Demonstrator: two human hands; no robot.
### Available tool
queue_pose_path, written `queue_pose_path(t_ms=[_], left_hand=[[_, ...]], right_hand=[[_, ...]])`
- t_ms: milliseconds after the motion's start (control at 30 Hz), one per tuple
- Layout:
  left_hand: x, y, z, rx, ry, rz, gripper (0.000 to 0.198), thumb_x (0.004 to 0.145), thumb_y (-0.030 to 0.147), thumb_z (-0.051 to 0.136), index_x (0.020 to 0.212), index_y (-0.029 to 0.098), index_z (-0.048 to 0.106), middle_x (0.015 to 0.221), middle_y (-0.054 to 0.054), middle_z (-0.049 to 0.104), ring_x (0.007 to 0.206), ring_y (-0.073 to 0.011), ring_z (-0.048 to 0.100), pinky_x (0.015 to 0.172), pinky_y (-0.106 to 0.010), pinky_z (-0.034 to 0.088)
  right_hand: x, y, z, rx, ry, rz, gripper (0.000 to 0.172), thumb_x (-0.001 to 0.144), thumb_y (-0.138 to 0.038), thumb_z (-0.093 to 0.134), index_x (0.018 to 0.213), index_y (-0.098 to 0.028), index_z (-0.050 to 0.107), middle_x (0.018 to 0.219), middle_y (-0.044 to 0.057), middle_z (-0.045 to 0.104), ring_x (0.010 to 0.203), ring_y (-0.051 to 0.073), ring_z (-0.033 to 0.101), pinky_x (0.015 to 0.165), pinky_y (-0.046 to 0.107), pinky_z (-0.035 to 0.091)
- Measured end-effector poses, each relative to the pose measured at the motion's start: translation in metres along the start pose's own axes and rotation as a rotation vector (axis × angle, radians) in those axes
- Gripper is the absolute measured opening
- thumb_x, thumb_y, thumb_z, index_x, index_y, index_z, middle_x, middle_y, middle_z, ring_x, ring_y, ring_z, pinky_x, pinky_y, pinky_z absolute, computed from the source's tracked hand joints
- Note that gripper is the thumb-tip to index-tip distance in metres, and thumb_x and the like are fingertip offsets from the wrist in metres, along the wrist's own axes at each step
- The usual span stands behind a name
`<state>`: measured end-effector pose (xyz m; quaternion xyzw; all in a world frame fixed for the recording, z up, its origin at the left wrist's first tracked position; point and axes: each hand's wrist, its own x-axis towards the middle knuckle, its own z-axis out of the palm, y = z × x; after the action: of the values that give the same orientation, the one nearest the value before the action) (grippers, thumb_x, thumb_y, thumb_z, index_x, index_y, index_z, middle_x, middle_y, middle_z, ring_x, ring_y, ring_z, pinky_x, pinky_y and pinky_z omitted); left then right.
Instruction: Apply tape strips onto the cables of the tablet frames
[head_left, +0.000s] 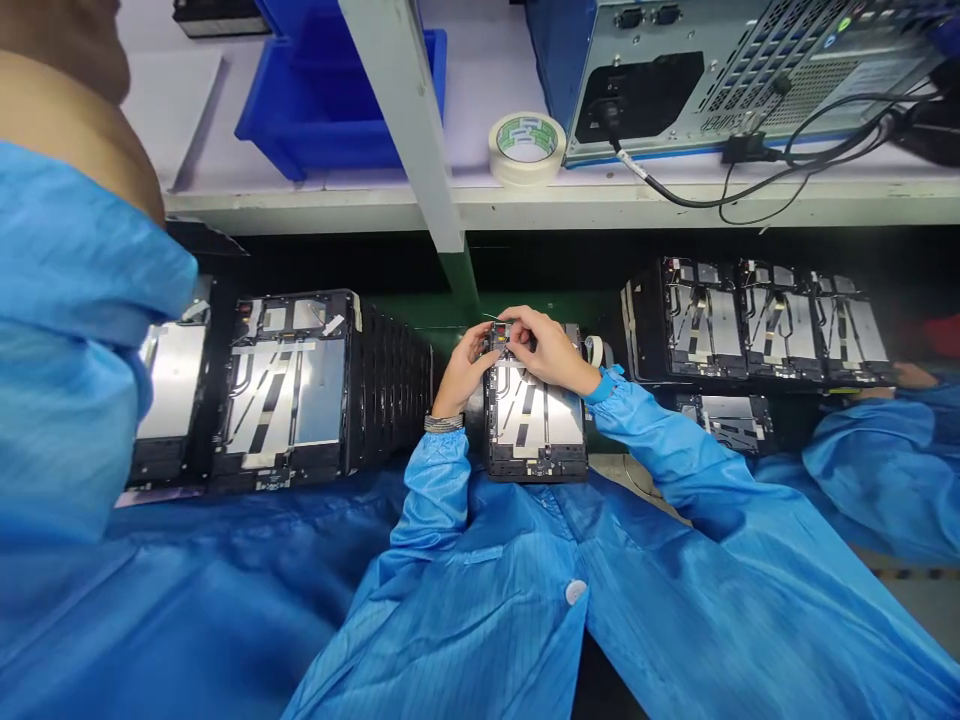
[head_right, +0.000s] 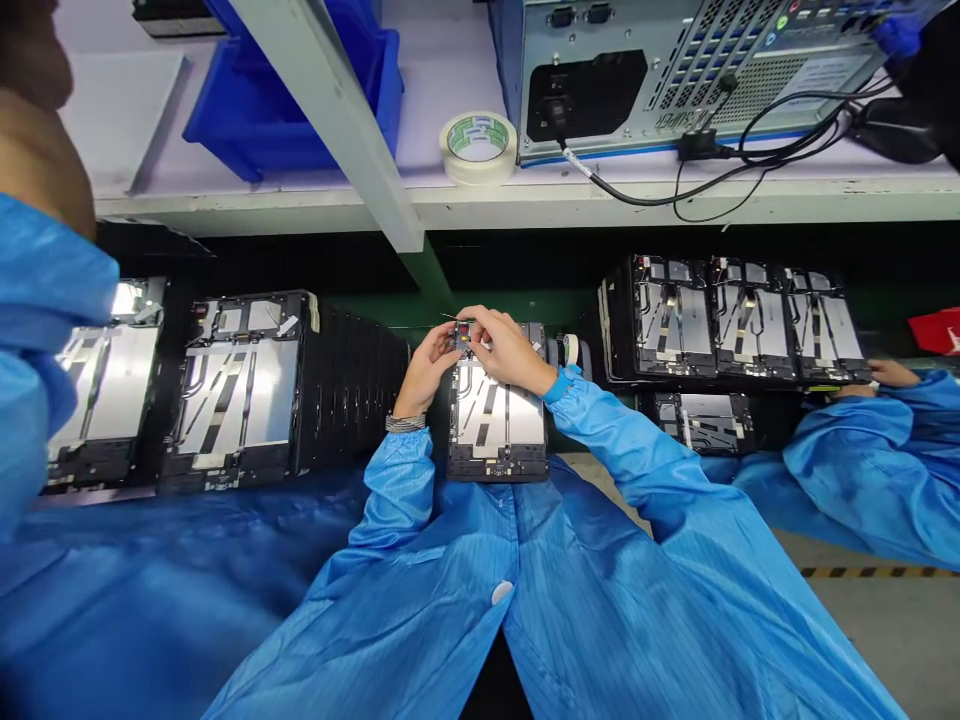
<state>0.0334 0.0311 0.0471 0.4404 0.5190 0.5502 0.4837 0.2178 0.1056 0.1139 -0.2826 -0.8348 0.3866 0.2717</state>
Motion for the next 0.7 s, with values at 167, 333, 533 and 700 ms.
queue_pose_path(t_ms=[167,333,533,700], left_hand=[[0.0,-0.003,0.001,-0.002,0.028,0.001,0.051,0.085,0.032,0.076,0.134,0.026,0.062,0.139,-0.008,0.068,0.135,-0.0276,0.062,0.121,-0.047,0.046],[0.002,-0.005,0.006,0.01,0.069,-0.015,0.047,0.084,0.026,0.073,0.13,0.025,0.062,0.133,-0.007,0.07,0.129,-0.0259,0.065,0.116,-0.044,0.049],[0.004,-0.004,0.009,-0.016,0.103,-0.038,0.044,0.082,0.022,0.072,0.125,0.024,0.062,0.126,-0.007,0.07,0.122,-0.0243,0.066,0.112,-0.043,0.051],[0.005,-0.004,0.011,-0.007,0.118,-0.049,0.044,0.081,0.023,0.074,0.123,0.024,0.062,0.124,-0.006,0.071,0.121,-0.0238,0.067,0.112,-0.042,0.05]], right_hand=[[0.011,0.002,-0.004,-0.037,-0.116,0.01,0.051,0.093,-0.014,0.054,0.142,-0.024,0.052,0.091,0.002,0.062,0.086,0.023,0.054,0.09,0.04,0.039],[0.017,0.0,-0.007,-0.046,-0.123,-0.017,0.059,0.09,-0.014,0.055,0.147,-0.025,0.05,0.103,0.006,0.061,0.089,0.024,0.052,0.09,0.041,0.041],[0.019,0.005,-0.006,0.003,-0.169,-0.046,0.055,0.092,-0.011,0.05,0.145,-0.025,0.051,0.093,0.003,0.06,0.088,0.023,0.051,0.089,0.04,0.04],[0.015,0.013,-0.004,0.02,-0.168,0.009,0.058,0.089,-0.011,0.053,0.146,-0.022,0.05,0.09,0.002,0.061,0.086,0.023,0.052,0.088,0.038,0.04]])
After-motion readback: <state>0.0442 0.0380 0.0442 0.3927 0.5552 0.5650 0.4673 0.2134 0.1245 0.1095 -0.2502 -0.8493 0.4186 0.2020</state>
